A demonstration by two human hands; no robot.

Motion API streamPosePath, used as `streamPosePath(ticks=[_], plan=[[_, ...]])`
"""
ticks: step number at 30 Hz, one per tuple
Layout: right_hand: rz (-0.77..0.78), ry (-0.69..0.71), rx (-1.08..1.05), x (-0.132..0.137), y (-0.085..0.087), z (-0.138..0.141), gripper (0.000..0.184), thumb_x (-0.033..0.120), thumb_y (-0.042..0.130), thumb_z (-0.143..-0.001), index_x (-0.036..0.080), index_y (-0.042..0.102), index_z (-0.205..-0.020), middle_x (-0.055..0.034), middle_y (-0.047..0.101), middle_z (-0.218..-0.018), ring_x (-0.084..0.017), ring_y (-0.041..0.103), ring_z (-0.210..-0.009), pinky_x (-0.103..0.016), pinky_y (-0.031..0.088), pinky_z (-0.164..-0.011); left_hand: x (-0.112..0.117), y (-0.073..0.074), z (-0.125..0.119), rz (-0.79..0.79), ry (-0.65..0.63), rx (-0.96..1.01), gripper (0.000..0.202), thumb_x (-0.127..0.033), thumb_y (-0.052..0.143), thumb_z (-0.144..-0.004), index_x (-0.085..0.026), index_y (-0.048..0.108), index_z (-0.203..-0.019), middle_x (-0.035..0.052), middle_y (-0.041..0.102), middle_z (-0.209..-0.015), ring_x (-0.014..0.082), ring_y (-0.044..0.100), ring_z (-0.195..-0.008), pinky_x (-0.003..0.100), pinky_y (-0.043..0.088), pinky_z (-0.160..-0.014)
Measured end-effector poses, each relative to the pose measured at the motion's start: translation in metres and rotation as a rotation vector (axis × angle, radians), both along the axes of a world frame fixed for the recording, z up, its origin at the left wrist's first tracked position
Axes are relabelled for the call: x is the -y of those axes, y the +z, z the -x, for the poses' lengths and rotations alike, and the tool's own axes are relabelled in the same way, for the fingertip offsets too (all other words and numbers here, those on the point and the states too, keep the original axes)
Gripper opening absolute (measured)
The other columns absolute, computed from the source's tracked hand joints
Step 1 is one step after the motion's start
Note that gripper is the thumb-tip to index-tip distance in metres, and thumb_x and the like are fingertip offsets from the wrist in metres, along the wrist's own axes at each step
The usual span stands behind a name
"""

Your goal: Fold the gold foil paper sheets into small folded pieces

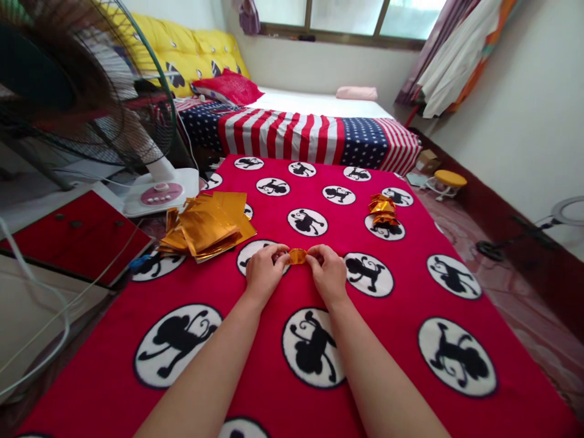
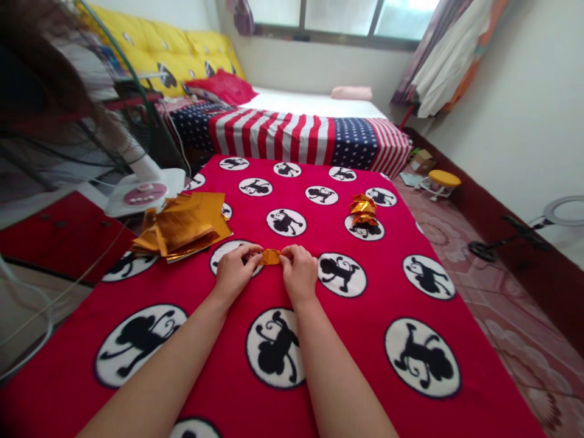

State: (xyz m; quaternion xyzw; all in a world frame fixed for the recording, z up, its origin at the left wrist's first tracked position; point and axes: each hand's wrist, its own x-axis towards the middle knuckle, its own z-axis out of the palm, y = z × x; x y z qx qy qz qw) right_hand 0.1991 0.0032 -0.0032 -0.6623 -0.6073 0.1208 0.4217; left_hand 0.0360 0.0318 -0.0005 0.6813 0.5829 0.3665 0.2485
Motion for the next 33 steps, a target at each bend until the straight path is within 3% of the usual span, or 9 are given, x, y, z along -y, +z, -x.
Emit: streamPosePath(ticks=[4,8,15,21,25,28,33], plan=[[-0.057,0.091,-0.097,0.000,-0.001,0.002,0.011,0.028,0.062,-0.085,0.022,0.070,-0.090,-0.0024,0.069,-0.084,-0.017,0.059,-0.073,-0.028,0.042,-0.067,-0.005,-0.007,0.002,-0.084,-0.047,0.139,0.012,-0.022,0.062,-0.083,-0.020,0.073,-0.086,0.0039,0.075,-0.089,0.0184,0.067,-0.084,0.028,0.049,-0.078],[-0.102,0.176,-0.252,-0.002,-0.001,0.004,0.013,0.031,0.063,-0.085,0.021,0.070,-0.080,-0.0016,0.067,-0.077,-0.016,0.059,-0.072,-0.028,0.043,-0.068,-0.008,-0.009,0.003,-0.103,-0.089,0.218,0.012,-0.023,0.062,-0.083,-0.018,0.072,-0.084,0.0047,0.074,-0.085,0.0174,0.066,-0.079,0.026,0.049,-0.071],[-0.039,0.184,-0.497,-0.004,-0.003,0.002,0.017,0.031,0.061,-0.083,0.019,0.068,-0.073,-0.0014,0.064,-0.071,-0.017,0.058,-0.068,-0.028,0.044,-0.066,-0.006,-0.004,0.003,-0.067,-0.207,0.227,0.020,-0.031,0.064,-0.083,-0.018,0.076,-0.092,0.0051,0.075,-0.084,0.0163,0.065,-0.072,0.025,0.047,-0.064],[-0.006,0.190,-0.465,-0.003,-0.003,0.004,0.021,0.035,0.060,-0.085,0.019,0.068,-0.076,-0.0023,0.067,-0.073,-0.017,0.059,-0.068,-0.027,0.045,-0.066,-0.005,-0.002,0.004,0.008,-0.202,0.309,0.021,-0.030,0.065,-0.082,-0.016,0.079,-0.090,0.0060,0.077,-0.079,0.0178,0.068,-0.069,0.026,0.049,-0.064],[0.013,0.224,-0.474,-0.002,-0.001,0.008,0.018,0.035,0.065,-0.081,0.019,0.069,-0.089,-0.0019,0.069,-0.078,-0.015,0.058,-0.067,-0.025,0.044,-0.062,-0.003,0.001,0.001,-0.010,-0.212,0.297,0.018,-0.028,0.068,-0.079,-0.016,0.080,-0.084,0.0072,0.078,-0.081,0.0185,0.069,-0.070,0.026,0.050,-0.067],[0.015,0.274,-0.526,-0.001,0.002,0.009,0.015,0.033,0.063,-0.082,0.019,0.069,-0.082,-0.0021,0.067,-0.076,-0.015,0.058,-0.068,-0.025,0.044,-0.063,-0.001,0.003,0.001,0.000,-0.237,0.283,0.018,-0.030,0.070,-0.078,-0.017,0.080,-0.084,0.0073,0.078,-0.082,0.0185,0.069,-0.072,0.026,0.050,-0.068],[0.012,0.227,-0.644,-0.001,0.004,0.005,0.021,0.038,0.062,-0.083,0.018,0.066,-0.076,-0.0008,0.062,-0.070,-0.015,0.055,-0.065,-0.025,0.044,-0.062,-0.003,0.001,0.009,0.099,-0.282,0.371,0.028,-0.038,0.067,-0.081,-0.015,0.079,-0.092,0.0072,0.077,-0.083,0.0175,0.068,-0.070,0.024,0.049,-0.062]])
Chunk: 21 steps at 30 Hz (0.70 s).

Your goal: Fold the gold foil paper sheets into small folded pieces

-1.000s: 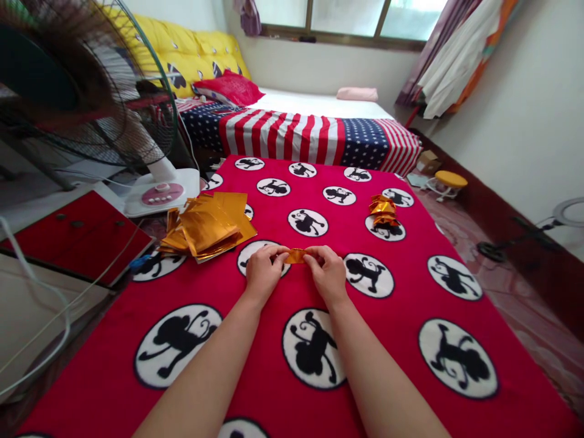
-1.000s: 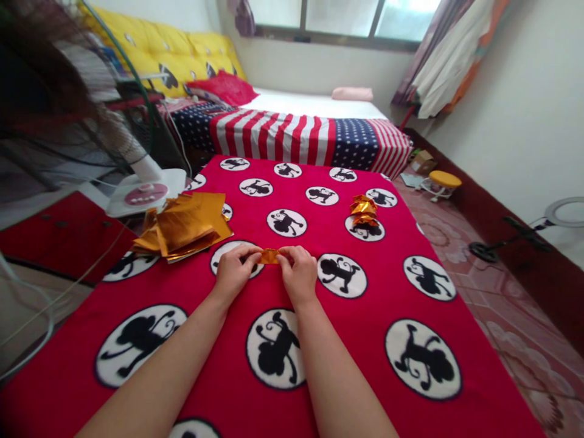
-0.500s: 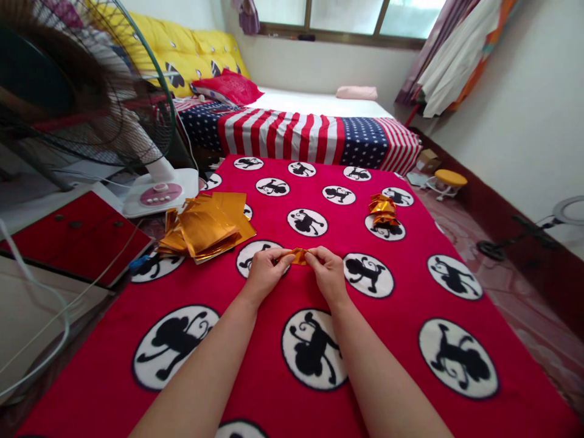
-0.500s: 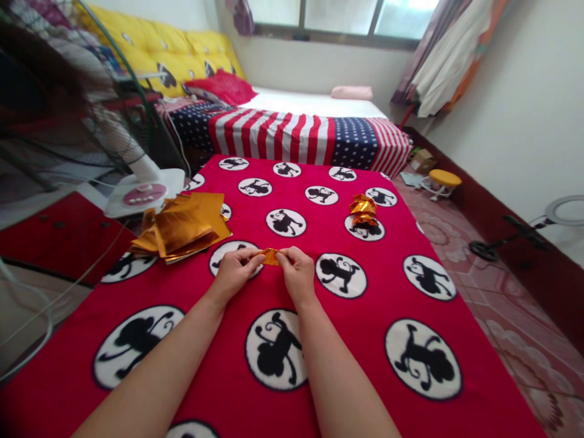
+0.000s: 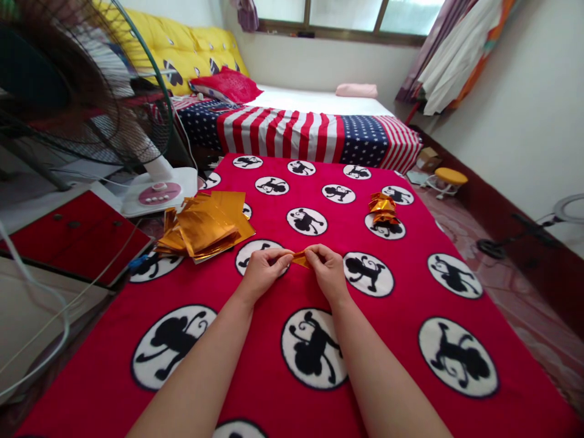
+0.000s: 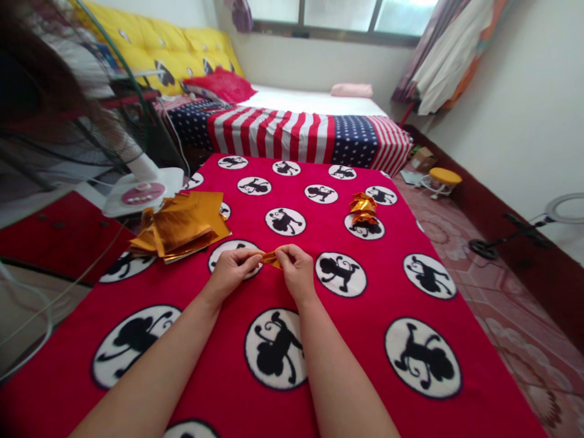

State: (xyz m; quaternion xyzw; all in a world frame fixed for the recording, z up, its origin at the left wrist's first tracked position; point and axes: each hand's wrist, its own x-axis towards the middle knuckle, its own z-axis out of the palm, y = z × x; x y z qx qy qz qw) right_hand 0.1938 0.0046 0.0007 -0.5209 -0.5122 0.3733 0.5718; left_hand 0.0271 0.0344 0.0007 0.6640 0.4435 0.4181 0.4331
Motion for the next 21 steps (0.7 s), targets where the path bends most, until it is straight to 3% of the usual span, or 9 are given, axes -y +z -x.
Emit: streamPosePath(ticks=[3,9,16,21], plan=[[0.009,-0.002,-0.007,0.000,0.000,-0.002,0.023,0.039,0.062,-0.083,0.018,0.065,-0.076,-0.0003,0.061,-0.070,-0.014,0.054,-0.064,-0.024,0.043,-0.061,-0.002,-0.003,0.004,0.046,-0.017,0.019,0.032,-0.041,0.067,-0.081,-0.014,0.078,-0.094,0.0061,0.076,-0.075,0.0150,0.064,-0.061,0.022,0.045,-0.054],[0.004,0.008,0.034,0.000,-0.003,-0.002,0.023,0.040,0.061,-0.084,0.018,0.066,-0.079,-0.0020,0.064,-0.074,-0.016,0.058,-0.069,-0.025,0.046,-0.064,-0.001,-0.002,0.003,0.026,0.033,0.025,0.025,-0.036,0.068,-0.079,-0.015,0.079,-0.086,0.0061,0.076,-0.075,0.0157,0.065,-0.060,0.023,0.047,-0.054],[-0.010,0.022,0.060,0.000,-0.004,0.000,0.020,0.037,0.062,-0.084,0.019,0.068,-0.082,-0.0034,0.068,-0.078,-0.017,0.061,-0.072,-0.026,0.048,-0.066,0.007,0.004,-0.001,-0.139,0.148,-0.115,0.026,-0.032,0.060,-0.085,-0.016,0.074,-0.070,0.0033,0.073,-0.065,0.0146,0.065,-0.059,0.023,0.048,-0.058],[-0.059,0.004,0.184,0.002,-0.001,0.003,0.021,0.036,0.058,-0.087,0.019,0.066,-0.077,-0.0020,0.065,-0.074,-0.015,0.057,-0.067,-0.025,0.044,-0.062,0.010,0.007,-0.003,-0.258,0.181,-0.229,0.026,-0.029,0.056,-0.088,-0.017,0.070,-0.069,0.0022,0.070,-0.062,0.0132,0.061,-0.057,0.023,0.045,-0.059]])
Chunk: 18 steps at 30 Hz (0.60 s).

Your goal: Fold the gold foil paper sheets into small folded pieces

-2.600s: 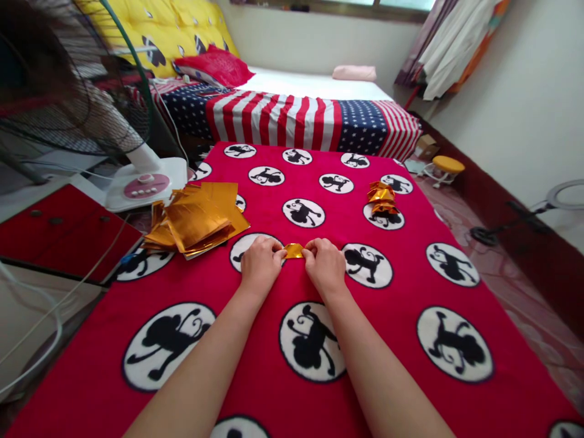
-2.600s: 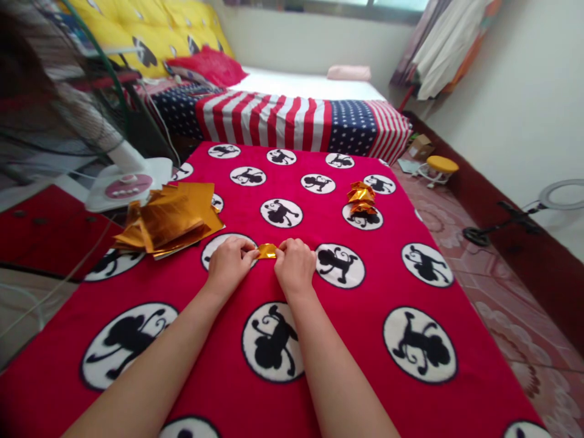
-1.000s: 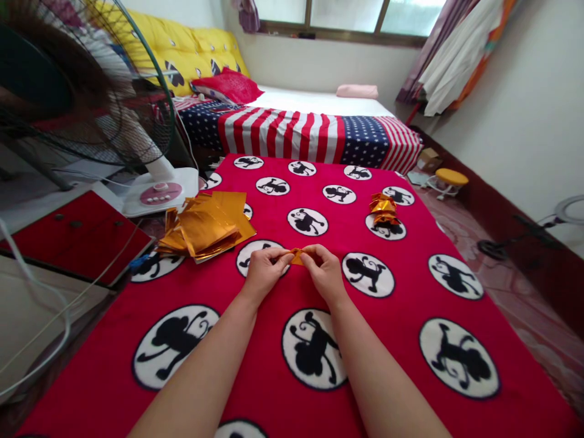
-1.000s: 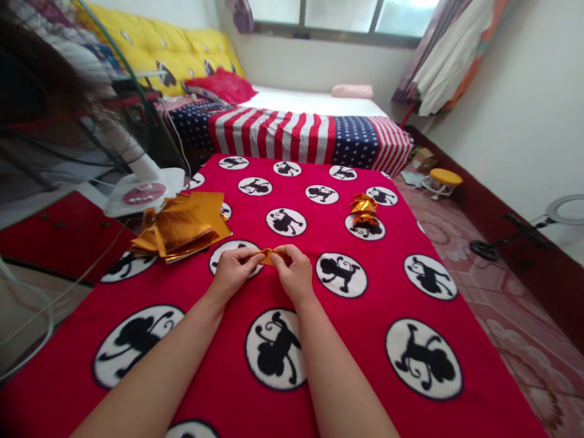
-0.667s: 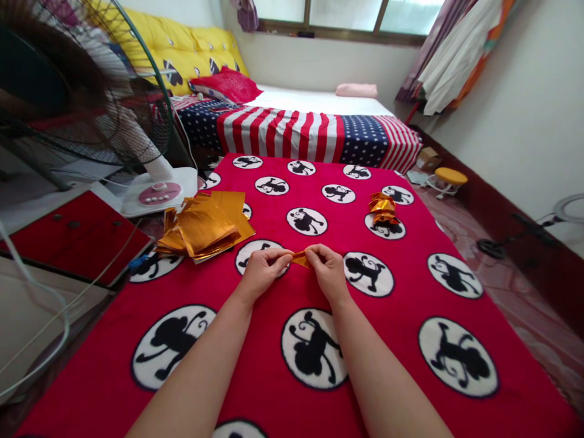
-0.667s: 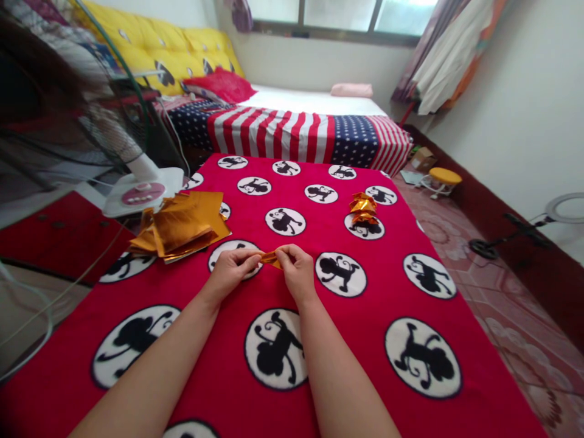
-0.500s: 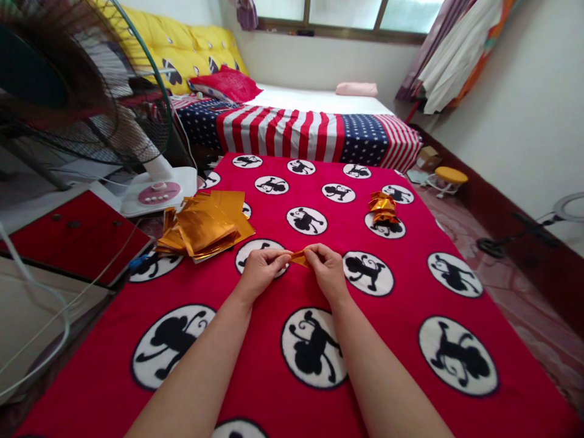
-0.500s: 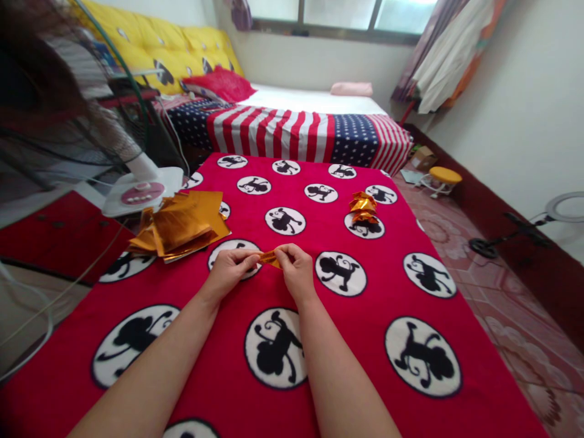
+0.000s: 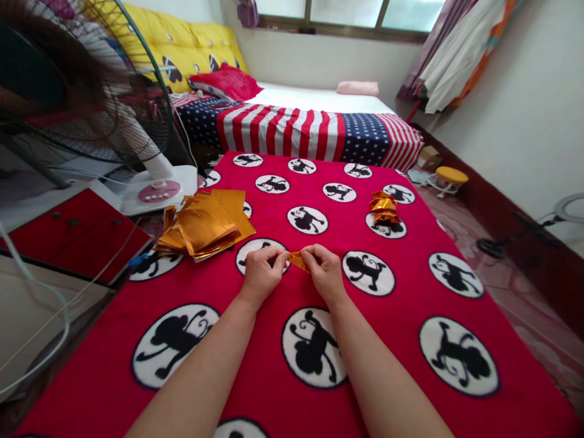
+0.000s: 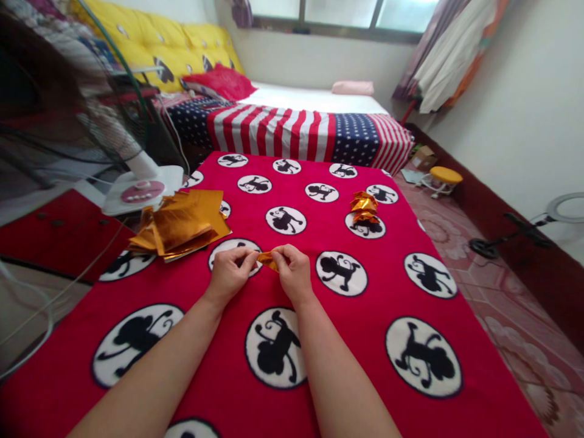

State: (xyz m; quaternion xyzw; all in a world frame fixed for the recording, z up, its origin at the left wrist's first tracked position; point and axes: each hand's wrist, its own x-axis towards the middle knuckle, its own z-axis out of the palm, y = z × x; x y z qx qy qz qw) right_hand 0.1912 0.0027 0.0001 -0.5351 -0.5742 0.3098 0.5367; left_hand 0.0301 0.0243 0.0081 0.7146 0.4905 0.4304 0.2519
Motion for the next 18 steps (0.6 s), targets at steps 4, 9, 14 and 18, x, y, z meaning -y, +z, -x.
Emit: streamPosePath(ticks=[4,9,14,18], plan=[[-0.037,-0.001,0.090,0.0013,0.0016,-0.0023,0.023,0.035,0.054,-0.090,0.020,0.063,-0.076,-0.0014,0.061,-0.072,-0.015,0.055,-0.067,-0.026,0.043,-0.063,-0.0017,-0.0007,-0.0001,-0.013,-0.088,-0.046,0.025,-0.030,0.055,-0.089,-0.018,0.071,-0.074,0.0036,0.072,-0.071,0.0146,0.063,-0.065,0.024,0.045,-0.066],[-0.030,0.098,0.105,0.0025,0.0016,0.0000,0.023,0.036,0.055,-0.090,0.020,0.065,-0.075,-0.0024,0.062,-0.074,-0.016,0.056,-0.070,-0.027,0.044,-0.067,-0.0028,-0.0042,0.0005,0.069,-0.194,-0.012,0.021,-0.032,0.062,-0.085,-0.019,0.075,-0.075,0.0038,0.075,-0.074,0.0156,0.065,-0.066,0.024,0.046,-0.064],[0.074,0.078,-0.187,0.0011,0.0028,0.0032,0.026,0.043,0.060,-0.085,0.020,0.065,-0.096,-0.0026,0.066,-0.081,-0.016,0.059,-0.069,-0.026,0.046,-0.063,-0.0047,-0.0053,0.0029,0.129,0.000,0.188,0.024,-0.035,0.063,-0.083,-0.016,0.075,-0.072,0.0028,0.071,-0.060,0.0148,0.063,-0.054,0.023,0.046,-0.054],[0.109,0.096,-0.171,0.0009,0.0036,0.0002,0.028,0.045,0.061,-0.084,0.019,0.062,-0.075,0.0019,0.056,-0.062,-0.012,0.048,-0.056,-0.024,0.037,-0.053,-0.0066,-0.0042,0.0042,0.172,0.092,0.314,0.027,-0.039,0.065,-0.081,-0.016,0.073,-0.070,0.0021,0.069,-0.056,0.0141,0.062,-0.050,0.021,0.047,-0.049]])
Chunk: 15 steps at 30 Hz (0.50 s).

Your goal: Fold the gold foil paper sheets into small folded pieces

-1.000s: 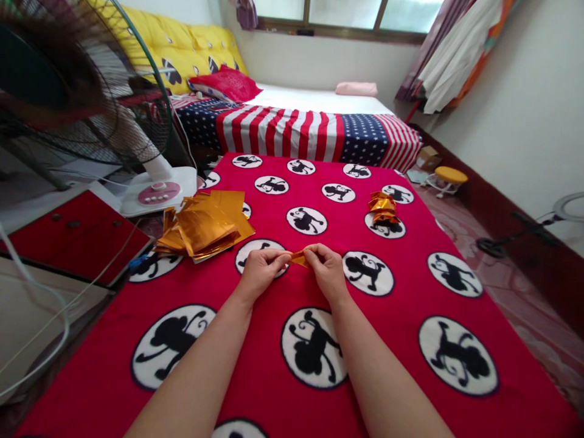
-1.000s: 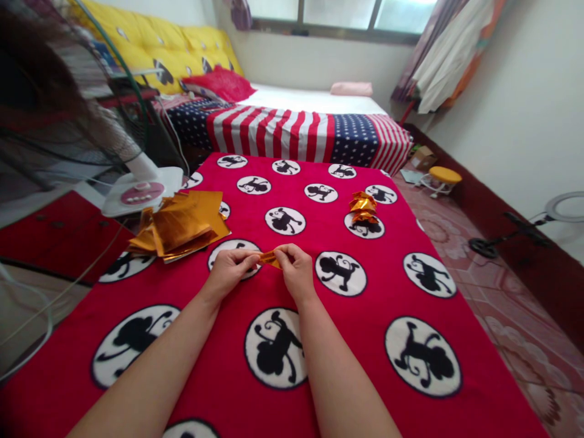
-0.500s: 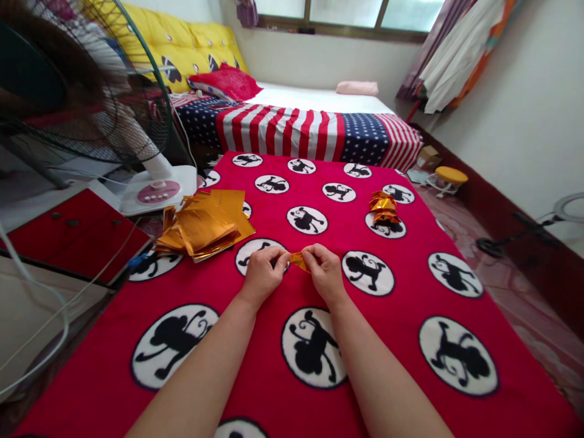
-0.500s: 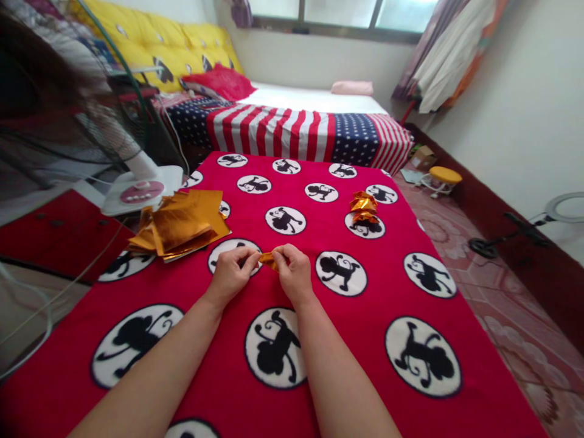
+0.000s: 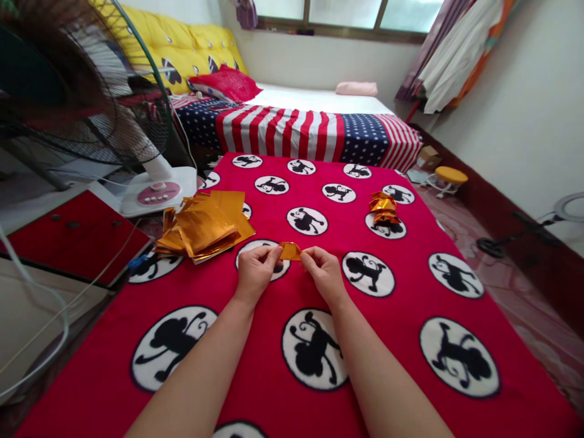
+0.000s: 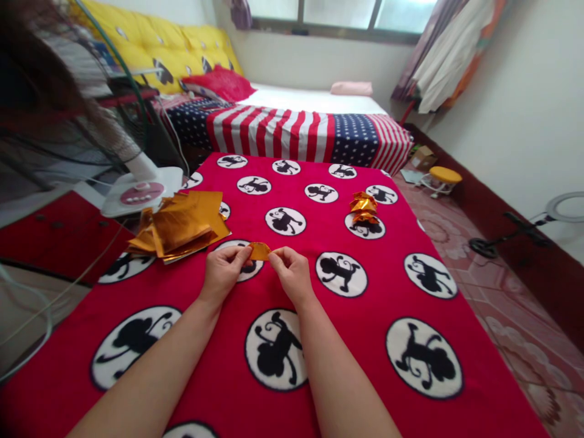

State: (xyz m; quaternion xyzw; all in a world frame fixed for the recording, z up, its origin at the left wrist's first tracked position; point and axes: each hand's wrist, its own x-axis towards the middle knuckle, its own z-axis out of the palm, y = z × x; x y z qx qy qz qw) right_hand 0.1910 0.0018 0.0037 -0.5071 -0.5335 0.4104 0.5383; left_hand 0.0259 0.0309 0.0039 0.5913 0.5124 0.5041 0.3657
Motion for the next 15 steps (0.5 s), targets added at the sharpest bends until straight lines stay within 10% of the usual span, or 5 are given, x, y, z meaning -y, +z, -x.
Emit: streamPosePath(ticks=[15], plan=[[-0.076,-0.067,0.169,0.0029,0.0013,0.0086,0.031,0.040,0.053,-0.089,0.019,0.056,-0.067,0.0041,0.045,-0.057,-0.011,0.041,-0.054,-0.024,0.032,-0.053,-0.0003,-0.0009,-0.0012,0.006,0.008,0.052,0.027,-0.037,0.065,-0.081,-0.015,0.070,-0.065,0.0004,0.064,-0.051,0.0115,0.057,-0.046,0.020,0.043,-0.047]])
